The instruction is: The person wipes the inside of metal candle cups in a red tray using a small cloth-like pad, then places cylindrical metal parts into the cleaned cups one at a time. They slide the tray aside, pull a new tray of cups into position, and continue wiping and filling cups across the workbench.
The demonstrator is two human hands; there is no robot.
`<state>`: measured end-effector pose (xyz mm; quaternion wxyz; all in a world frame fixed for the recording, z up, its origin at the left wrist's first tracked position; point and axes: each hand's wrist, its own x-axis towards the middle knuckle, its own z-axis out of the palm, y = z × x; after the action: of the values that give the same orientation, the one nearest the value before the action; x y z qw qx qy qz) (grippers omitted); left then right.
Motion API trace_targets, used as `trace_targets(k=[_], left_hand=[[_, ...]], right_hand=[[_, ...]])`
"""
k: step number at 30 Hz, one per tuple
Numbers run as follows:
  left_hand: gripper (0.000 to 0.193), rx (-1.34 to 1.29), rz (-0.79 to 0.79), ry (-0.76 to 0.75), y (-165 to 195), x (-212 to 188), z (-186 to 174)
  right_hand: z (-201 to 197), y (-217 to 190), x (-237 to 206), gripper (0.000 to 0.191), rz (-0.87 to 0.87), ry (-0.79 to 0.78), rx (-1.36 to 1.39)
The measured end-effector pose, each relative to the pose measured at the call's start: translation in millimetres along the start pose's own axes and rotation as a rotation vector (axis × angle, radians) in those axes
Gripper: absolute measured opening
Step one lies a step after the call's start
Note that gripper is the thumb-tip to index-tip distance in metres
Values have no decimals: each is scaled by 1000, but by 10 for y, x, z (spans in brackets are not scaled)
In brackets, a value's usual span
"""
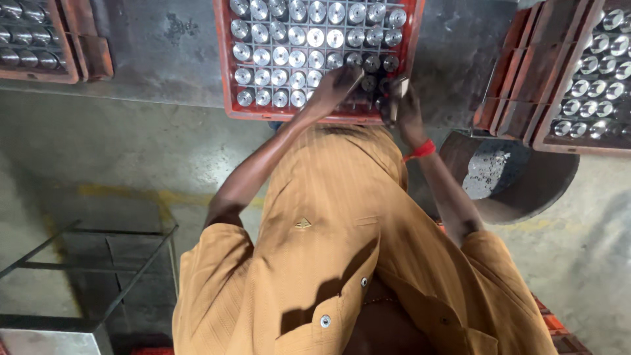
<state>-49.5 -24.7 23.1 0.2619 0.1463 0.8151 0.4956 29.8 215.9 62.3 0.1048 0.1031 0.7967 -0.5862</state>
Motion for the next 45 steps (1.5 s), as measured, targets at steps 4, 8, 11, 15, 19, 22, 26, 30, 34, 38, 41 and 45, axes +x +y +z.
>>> trace_targets(k=[4,8,11,15,19,22,26,30,34,38,41,45], left_hand=[[52,471,292,-83,-50,-203,-32],[41,434,650,-29,-95,-208,2],[38,193,494,32,-45,-135,68],[29,409,547,24,203,246,186],[35,734,849,236,461,643,339],[18,804,860,25,530,789,350],[11,973,765,-256,623,861,381],[25,765,900,-196,654,825,225],[21,107,674,-70,540,778,-89],[21,-774,106,-93,545,704,113],[39,-427,-143,-127,465,512,190],[55,197,276,-63,305,292,190]], right_hand=[[-57,-70,-16,48,-444,-142,-565],[-180,-98,1,37,-538,-281,-461],[-256,-79,-25,28,-401,-109,-455],[-374,-4,33,29,-572,-276,-763],[-337,139,191,33,-737,-315,-969],[-239,258,260,33,-847,-269,-1003],[-160,313,330,36,-932,-244,-949],[-412,140,289,29,-811,-319,-791],[-862,-123,49,38,-513,-144,-171],[-659,-156,-83,39,-98,88,358],[-271,-59,-192,41,-13,42,124],[-63,14,-322,44,-231,41,-457]])
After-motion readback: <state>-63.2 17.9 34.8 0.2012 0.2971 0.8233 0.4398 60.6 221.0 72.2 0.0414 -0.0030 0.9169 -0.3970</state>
